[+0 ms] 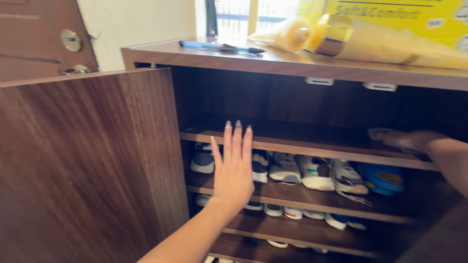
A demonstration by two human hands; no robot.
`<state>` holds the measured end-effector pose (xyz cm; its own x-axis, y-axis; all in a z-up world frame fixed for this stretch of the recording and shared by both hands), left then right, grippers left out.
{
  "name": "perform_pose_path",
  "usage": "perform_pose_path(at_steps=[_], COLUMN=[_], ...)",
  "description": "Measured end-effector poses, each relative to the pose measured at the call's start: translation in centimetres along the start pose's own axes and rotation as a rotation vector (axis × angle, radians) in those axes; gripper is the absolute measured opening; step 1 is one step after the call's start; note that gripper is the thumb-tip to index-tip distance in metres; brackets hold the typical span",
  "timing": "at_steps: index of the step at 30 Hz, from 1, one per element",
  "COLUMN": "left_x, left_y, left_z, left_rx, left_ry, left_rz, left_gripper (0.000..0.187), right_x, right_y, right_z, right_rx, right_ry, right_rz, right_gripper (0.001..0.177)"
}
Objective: The person wipes the inside of a wooden shoe cabinet with a white wipe. Then, the person takes out a pair of white sneakers and wipes them thoroughly with the same wipe before placing them back in the cabinet.
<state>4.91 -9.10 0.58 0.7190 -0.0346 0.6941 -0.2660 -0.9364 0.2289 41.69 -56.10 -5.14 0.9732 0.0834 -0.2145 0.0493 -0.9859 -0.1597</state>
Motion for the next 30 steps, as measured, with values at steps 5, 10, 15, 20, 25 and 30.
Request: perform_pose_path(at_steps=[5,10,15,20,25,30], left_x=[0.2,0.3,0.3,0.3,0.4,0.4], left_y=[-0.1,-0.1,0.2,0.3,0.5,0.1], left_z=[0.3,0.4,0.3,-0.5,-1.7,-2.2], left_rx=[0.024,0.020,0.051,0.087,0.024,0.017], left_ry=[-0.035,-0.063,-0.104,-0.207,-0.197,-0.290], left_rz=[-0.005,-0.014,-0.029,-0.036,-0.032,-0.055], left_gripper=[0.097,0.097,0.097,0.101,0.101,0.105], right_x=[1.8,0.3,-7.3,-14.7,-21.8,-25.4], right_y=[-4.4,-10.2,-20.4,-31.2,-36.3,-34.5], right_z=[0.4,1.7,1.5,2.3,2.7,1.8], right_rx=[0.038,0.045,-0.221,-0.253,-0.024,-0.013], right_ry=[-0.077,-0.187,-0.202,-0.203,-0.233,-0.075], right_rz=[-0.013,-0.061,0.008,-0.268,-0.310,-0.955], right_gripper=[0.067,0.077,0.086,0.074,0.071,0.069])
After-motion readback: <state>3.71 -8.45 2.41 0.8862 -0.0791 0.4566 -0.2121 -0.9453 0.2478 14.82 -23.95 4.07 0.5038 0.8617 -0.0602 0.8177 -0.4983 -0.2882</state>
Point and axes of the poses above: each hand's wrist, its own x-axis towards the middle knuckle, its own z-axis out of the palm, y = z × x, the point moved 7 cm from there along x, towards the middle knuckle, and after that the axes turned 12 degrees about -x, right-handed, at the moved point
